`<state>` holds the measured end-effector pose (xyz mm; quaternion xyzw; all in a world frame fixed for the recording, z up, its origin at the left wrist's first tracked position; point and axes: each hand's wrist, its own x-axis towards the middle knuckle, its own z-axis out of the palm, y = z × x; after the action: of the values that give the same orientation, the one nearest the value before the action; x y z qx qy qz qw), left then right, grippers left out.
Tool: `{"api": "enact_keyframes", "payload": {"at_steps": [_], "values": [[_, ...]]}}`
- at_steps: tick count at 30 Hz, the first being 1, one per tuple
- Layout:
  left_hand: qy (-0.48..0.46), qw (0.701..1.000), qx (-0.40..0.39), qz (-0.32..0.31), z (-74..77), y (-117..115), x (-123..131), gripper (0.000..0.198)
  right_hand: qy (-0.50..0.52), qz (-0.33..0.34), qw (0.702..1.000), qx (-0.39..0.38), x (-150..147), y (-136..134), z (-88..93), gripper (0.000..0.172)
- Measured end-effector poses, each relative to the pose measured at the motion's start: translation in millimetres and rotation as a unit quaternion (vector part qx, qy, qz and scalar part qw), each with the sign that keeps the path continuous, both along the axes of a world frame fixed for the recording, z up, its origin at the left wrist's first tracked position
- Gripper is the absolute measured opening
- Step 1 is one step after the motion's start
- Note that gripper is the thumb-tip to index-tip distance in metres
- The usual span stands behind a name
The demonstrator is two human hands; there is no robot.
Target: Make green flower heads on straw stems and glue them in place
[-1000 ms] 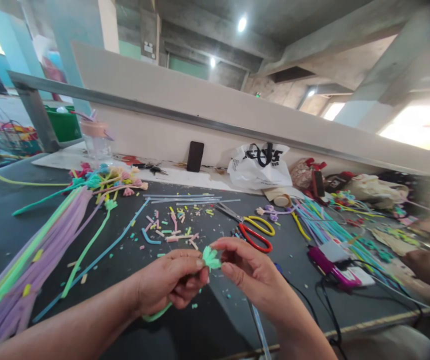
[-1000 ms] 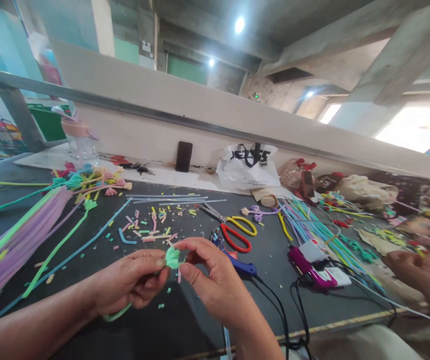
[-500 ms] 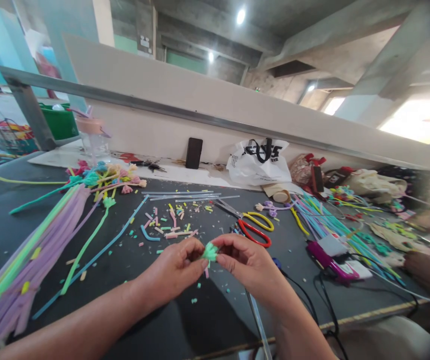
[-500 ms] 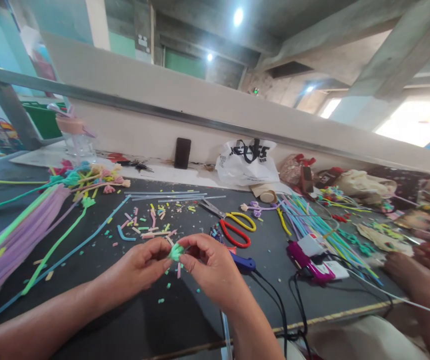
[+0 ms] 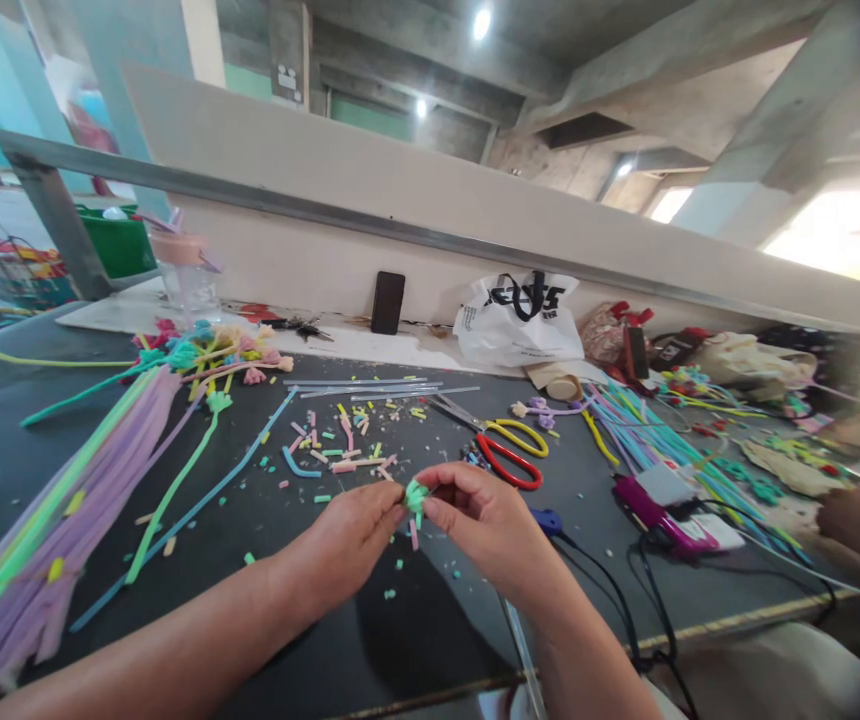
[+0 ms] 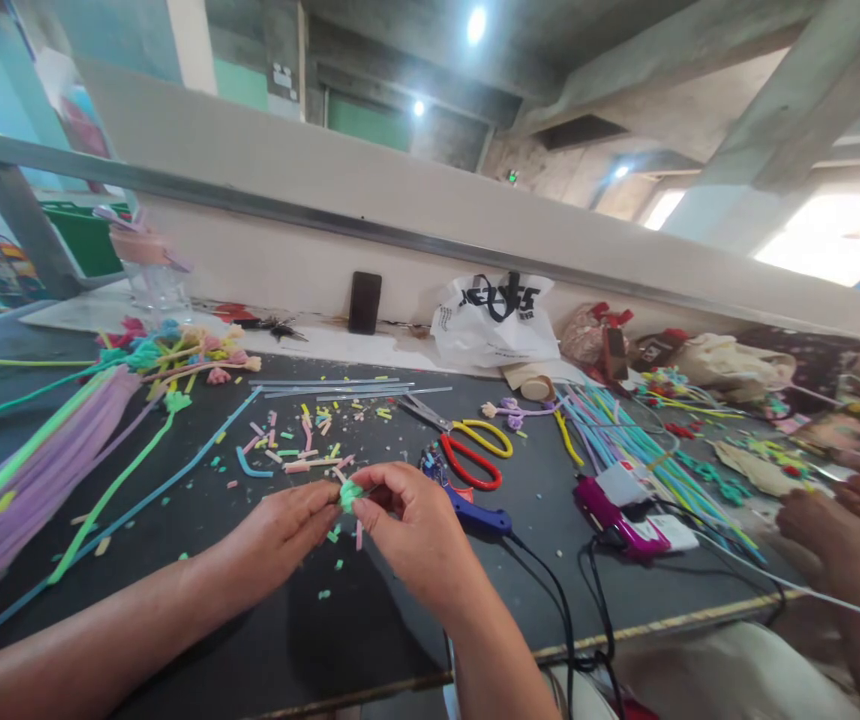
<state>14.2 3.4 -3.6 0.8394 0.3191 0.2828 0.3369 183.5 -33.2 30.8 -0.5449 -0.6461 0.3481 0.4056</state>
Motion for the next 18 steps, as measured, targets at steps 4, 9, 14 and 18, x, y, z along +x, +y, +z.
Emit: {"api": "enact_keyframes", "payload": {"at_steps": [4,9,14,18], "values": [[0.009,1.0,0.014,-0.005,0.3,-0.9,-0.2,0.026,-0.003,-0.004,1.0,0.006,-1.5,-1.2,1.0,0.016],[-0.01,1.0,-0.005,0.005,5.1,-3.4,0.1,0.029,0.021,-0.003,1.0,-0.001,-3.1,-0.1,-1.8,0.016],[-0.055,0.991,-0.12,0.007,10.1,-5.7,0.5,0.028,0.025,0.005,1.0,-0.017,-2.3,-0.1,-1.3,0.018],[-0.144,0.916,-0.373,-0.041,12.1,-6.3,-0.9,0.025,0.034,0.011,0.999,-0.015,0.6,-2.3,3.8,0.023]]}}
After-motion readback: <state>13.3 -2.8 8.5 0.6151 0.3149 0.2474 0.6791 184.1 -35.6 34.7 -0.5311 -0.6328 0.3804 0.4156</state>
